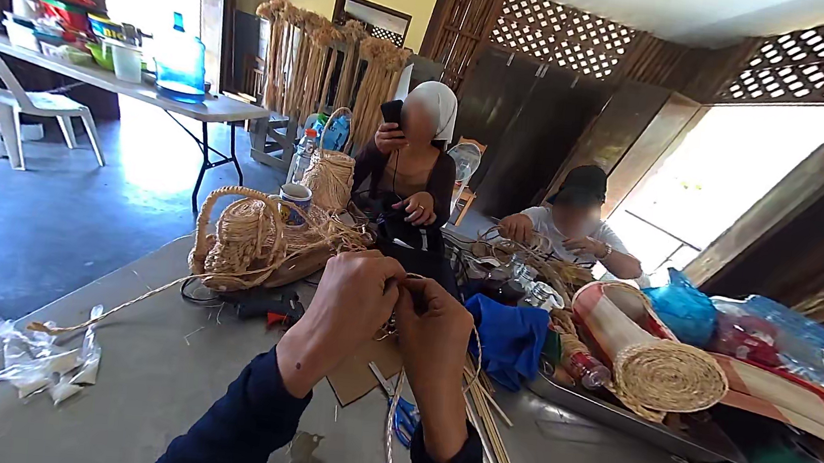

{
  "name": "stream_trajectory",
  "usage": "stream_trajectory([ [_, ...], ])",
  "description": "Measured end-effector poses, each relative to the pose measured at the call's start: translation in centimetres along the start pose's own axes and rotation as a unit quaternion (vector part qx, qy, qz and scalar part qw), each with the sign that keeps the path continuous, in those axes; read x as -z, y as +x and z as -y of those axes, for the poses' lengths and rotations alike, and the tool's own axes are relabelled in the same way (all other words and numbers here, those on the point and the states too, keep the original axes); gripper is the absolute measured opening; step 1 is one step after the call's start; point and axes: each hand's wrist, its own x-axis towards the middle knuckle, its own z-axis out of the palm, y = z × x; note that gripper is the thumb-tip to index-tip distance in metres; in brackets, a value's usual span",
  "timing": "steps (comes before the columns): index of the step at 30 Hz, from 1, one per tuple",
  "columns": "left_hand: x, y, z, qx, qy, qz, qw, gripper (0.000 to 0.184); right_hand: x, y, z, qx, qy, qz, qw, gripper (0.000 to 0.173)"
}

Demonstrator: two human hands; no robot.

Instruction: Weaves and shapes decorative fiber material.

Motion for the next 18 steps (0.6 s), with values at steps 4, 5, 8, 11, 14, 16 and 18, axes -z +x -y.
stream_trajectory([
  [4,-0.4,-0.1,0.1,-0.028,0.026,-0.015,0.999,0.012,0.0,0.2,-0.4,0.013,0.005,0.007,1.000,0.008],
  [5,-0.3,-0.1,0.2,-0.027,0.020,-0.014,0.999,0.012,0.1,0.3,-0.5,0.017,0.013,0.014,1.000,0.009],
  [8,0.6,0.2,0.6,0.013,-0.022,0.013,1.000,0.009,0.5,0.5,-0.9,0.018,0.049,0.047,0.998,0.012],
  [11,1.6,0.8,0.6,0.101,-0.078,0.061,0.990,0.005,0.9,0.8,-1.4,-0.017,0.107,0.088,0.990,0.011],
  [14,2.1,1.3,0.8,0.159,-0.110,0.094,0.977,0.004,1.1,1.0,-1.6,-0.044,0.146,0.118,0.981,0.010],
  [16,2.2,1.5,0.8,0.178,-0.117,0.109,0.971,0.004,1.2,1.2,-1.7,-0.052,0.154,0.127,0.978,0.010],
  [18,2.1,1.6,0.9,0.178,-0.125,0.107,0.970,0.004,1.6,1.3,-1.7,-0.063,0.159,0.135,0.976,0.010],
])
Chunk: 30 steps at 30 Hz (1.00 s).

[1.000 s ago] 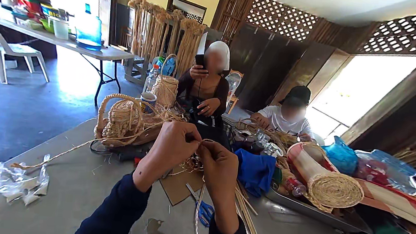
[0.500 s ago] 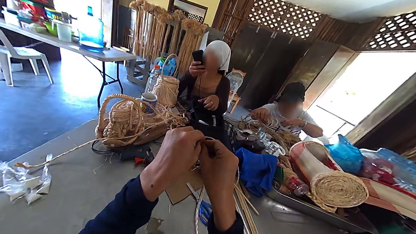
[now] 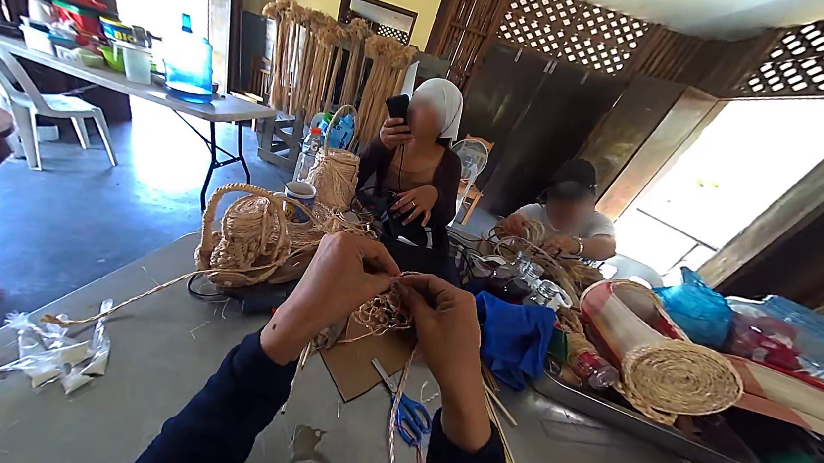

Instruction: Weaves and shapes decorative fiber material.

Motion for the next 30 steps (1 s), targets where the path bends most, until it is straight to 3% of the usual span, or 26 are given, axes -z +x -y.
stream_trajectory([
  [5,-0.4,0.0,0.0,-0.002,-0.014,-0.018,1.000,0.004,1.0,-0.1,0.7,-0.035,0.047,0.031,0.998,0.010],
  [17,-1.2,-0.1,0.0,-0.013,-0.047,-0.028,0.998,0.005,0.7,-0.1,0.5,-0.014,0.005,-0.030,0.999,0.007],
  [30,-2.8,-0.3,1.1,-0.131,0.050,-0.076,0.987,0.014,-0.9,-0.2,-0.8,0.118,-0.149,-0.104,0.976,0.009],
])
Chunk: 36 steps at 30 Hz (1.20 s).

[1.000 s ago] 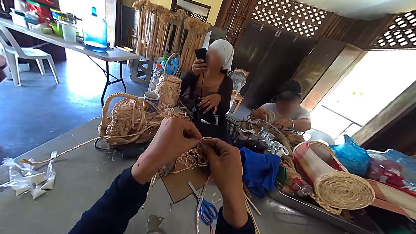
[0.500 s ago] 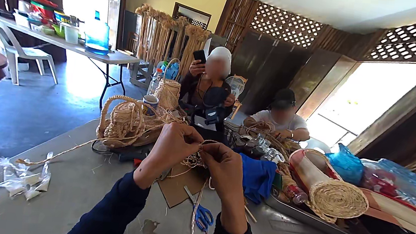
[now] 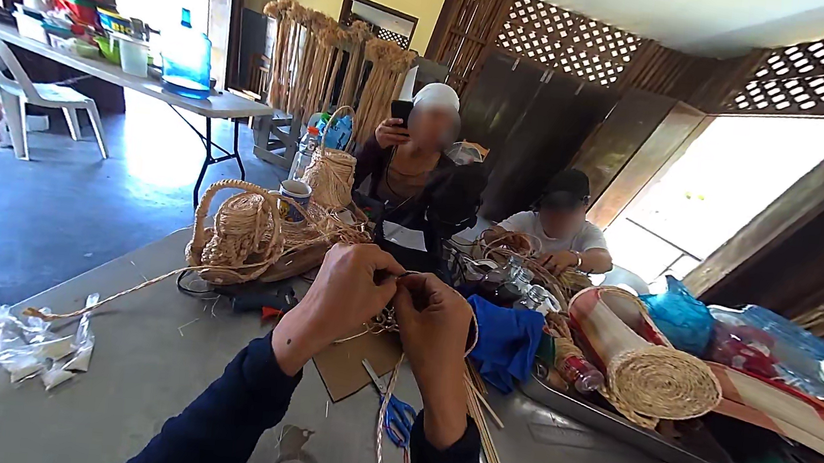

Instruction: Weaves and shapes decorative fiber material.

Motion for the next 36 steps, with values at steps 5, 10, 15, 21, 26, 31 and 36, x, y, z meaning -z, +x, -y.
stream_trajectory([
  [5,0.2,0.2,-0.3,0.061,0.015,0.033,0.997,0.011,-0.1,0.0,-0.3,0.008,-0.036,0.030,0.999,0.009],
  [10,0.4,0.4,-1.1,0.129,0.037,0.061,0.989,0.010,0.0,0.1,-0.3,0.029,-0.055,0.049,0.997,0.008],
  [15,0.2,0.4,-1.0,0.126,0.041,0.053,0.990,0.010,-0.1,0.1,-0.3,0.038,-0.069,0.048,0.996,0.009],
  [21,0.3,0.3,-0.6,0.093,0.029,0.058,0.994,0.011,-0.5,0.0,-0.9,0.036,-0.053,0.036,0.997,0.008],
  [26,0.4,0.4,-0.5,0.099,0.051,0.077,0.991,0.012,-1.1,-0.1,-0.7,0.033,-0.065,0.030,0.997,0.007],
  [31,0.9,0.5,-1.1,0.125,0.066,0.099,0.985,0.012,-1.4,-0.2,-0.5,0.028,-0.081,0.023,0.996,0.006],
  [36,1.1,0.7,-1.2,0.152,0.057,0.109,0.981,0.010,-1.6,-0.3,-0.3,0.039,-0.072,0.002,0.997,0.005],
])
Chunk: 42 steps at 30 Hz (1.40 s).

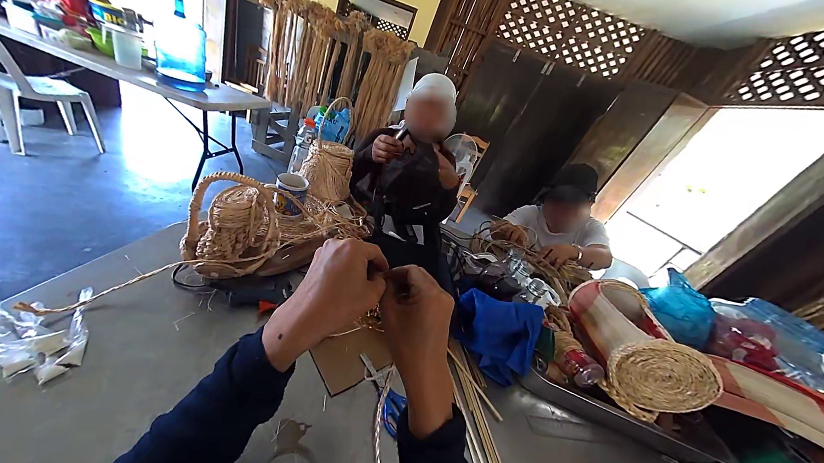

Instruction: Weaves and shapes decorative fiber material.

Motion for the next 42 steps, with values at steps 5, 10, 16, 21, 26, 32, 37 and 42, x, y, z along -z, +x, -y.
stream_trajectory([
  [5,0.3,0.4,0.3,0.025,-0.016,0.016,0.999,0.009,-0.4,-0.1,0.3,-0.002,0.003,-0.011,1.000,0.006],
  [10,0.2,0.2,0.0,0.031,-0.004,0.041,0.999,0.012,-0.3,-0.2,0.5,0.000,-0.022,0.006,1.000,0.006],
  [16,1.1,0.6,0.9,-0.001,0.051,0.113,0.992,0.012,-0.9,-0.4,0.9,0.004,-0.051,0.025,0.998,0.006],
  [21,1.2,1.0,2.1,-0.010,0.010,0.140,0.990,0.012,-0.6,-0.4,0.9,-0.003,-0.049,0.036,0.998,0.006],
  [26,1.6,1.9,3.8,-0.059,-0.017,0.191,0.980,0.011,-0.2,-0.3,0.7,0.002,-0.045,0.065,0.997,0.006],
  [32,2.0,2.1,4.7,-0.067,-0.108,0.220,0.967,0.011,0.1,-0.1,0.2,0.015,-0.002,0.064,0.998,0.007],
  [37,1.1,1.9,3.4,-0.037,-0.117,0.181,0.976,0.012,0.9,0.2,-0.6,-0.003,0.019,0.044,0.999,0.007],
  [42,1.3,1.7,3.0,-0.022,-0.123,0.146,0.981,0.009,0.8,0.2,-0.6,-0.004,0.033,0.037,0.999,0.007],
])
